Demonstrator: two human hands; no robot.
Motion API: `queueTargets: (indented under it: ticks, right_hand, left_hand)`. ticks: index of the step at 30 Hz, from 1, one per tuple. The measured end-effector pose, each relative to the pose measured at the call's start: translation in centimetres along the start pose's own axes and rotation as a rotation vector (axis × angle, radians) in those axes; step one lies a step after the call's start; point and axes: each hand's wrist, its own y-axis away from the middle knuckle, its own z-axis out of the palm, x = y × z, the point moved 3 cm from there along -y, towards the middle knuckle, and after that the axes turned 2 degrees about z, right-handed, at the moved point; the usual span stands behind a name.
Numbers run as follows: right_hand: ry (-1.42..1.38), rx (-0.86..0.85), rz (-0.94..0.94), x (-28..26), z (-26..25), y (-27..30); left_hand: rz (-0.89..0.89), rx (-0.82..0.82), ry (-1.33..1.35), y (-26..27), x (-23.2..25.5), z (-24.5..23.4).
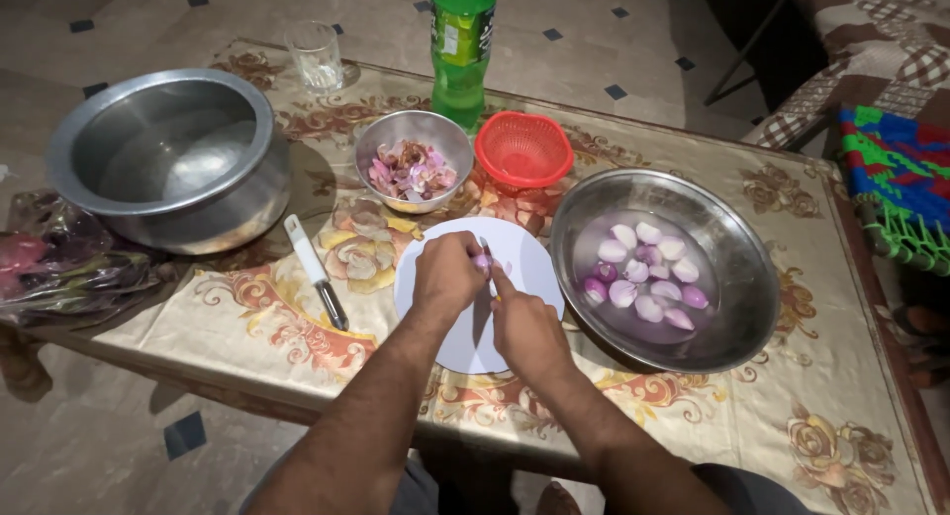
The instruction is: A person peels and cuts red onions at a dining table.
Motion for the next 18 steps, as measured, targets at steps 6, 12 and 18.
queueTargets:
  ticks: [6, 12, 18]
  right_hand:
    - [0.072, -0.095, 0.045, -1.2, -1.1, -0.3]
    - [0.013, -0.124, -0.001, -0.8, -1.9, -0.4]
    - [0.034, -0.134, -0.021, -0.1, -0.9, -0.5]
  left_hand:
    - [0.031, 0.023, 0.007, 0.3, -0.2, 0.2]
    - [0.055, 0.041, -0.009, 0.3, -0.4, 0.5]
    - [0.044, 0.081, 0.008, 0.9, 0.1, 0.3]
